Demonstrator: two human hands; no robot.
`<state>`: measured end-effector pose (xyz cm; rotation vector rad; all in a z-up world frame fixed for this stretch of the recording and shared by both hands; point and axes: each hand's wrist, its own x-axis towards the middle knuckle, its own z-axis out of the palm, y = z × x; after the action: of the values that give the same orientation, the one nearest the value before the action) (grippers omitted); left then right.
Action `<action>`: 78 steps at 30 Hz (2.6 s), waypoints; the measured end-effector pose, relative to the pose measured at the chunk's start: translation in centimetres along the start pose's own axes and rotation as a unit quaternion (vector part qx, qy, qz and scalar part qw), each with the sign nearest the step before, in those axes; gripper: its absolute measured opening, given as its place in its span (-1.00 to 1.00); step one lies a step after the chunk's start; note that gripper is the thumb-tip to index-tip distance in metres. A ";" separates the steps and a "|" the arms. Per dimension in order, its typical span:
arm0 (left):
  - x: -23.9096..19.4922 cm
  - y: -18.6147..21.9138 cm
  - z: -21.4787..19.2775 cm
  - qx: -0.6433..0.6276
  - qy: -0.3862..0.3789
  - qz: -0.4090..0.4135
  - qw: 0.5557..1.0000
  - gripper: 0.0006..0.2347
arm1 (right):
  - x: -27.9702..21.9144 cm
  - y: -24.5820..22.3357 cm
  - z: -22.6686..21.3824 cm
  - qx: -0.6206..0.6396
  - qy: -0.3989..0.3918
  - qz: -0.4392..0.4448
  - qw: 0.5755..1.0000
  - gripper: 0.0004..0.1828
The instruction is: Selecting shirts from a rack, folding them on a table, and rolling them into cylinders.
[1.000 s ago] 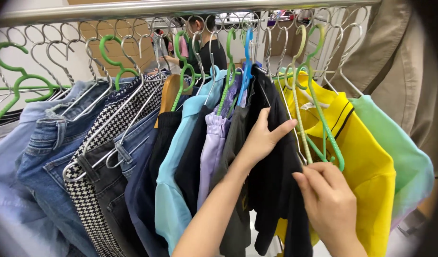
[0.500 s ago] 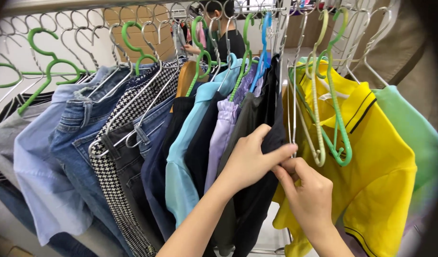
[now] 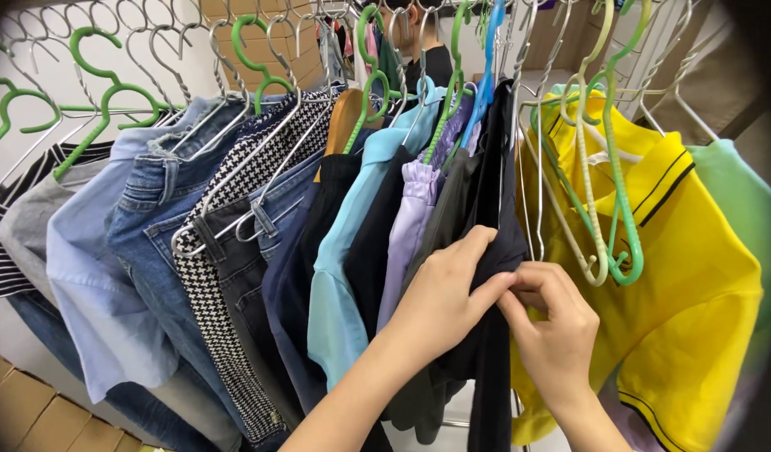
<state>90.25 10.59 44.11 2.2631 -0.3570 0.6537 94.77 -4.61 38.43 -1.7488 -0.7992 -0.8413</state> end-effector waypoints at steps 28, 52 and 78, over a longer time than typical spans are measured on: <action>-1.1 -2.2 4.5 0.223 0.237 0.200 0.924 -0.88 | -1.8 4.8 1.2 0.232 -0.040 0.206 0.950 -0.84; 6.9 -5.0 -0.3 0.260 0.245 0.050 0.933 -0.56 | 1.3 -5.9 -5.5 -0.007 0.024 -0.081 0.996 -0.84; 8.9 -9.0 5.7 0.148 0.213 0.135 0.956 -0.52 | 5.1 2.6 0.2 -0.206 -0.045 -0.104 0.972 -0.84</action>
<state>103.58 12.11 40.38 2.2833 -0.3757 1.3908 99.70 -4.54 41.30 -2.1024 -0.9267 -1.1371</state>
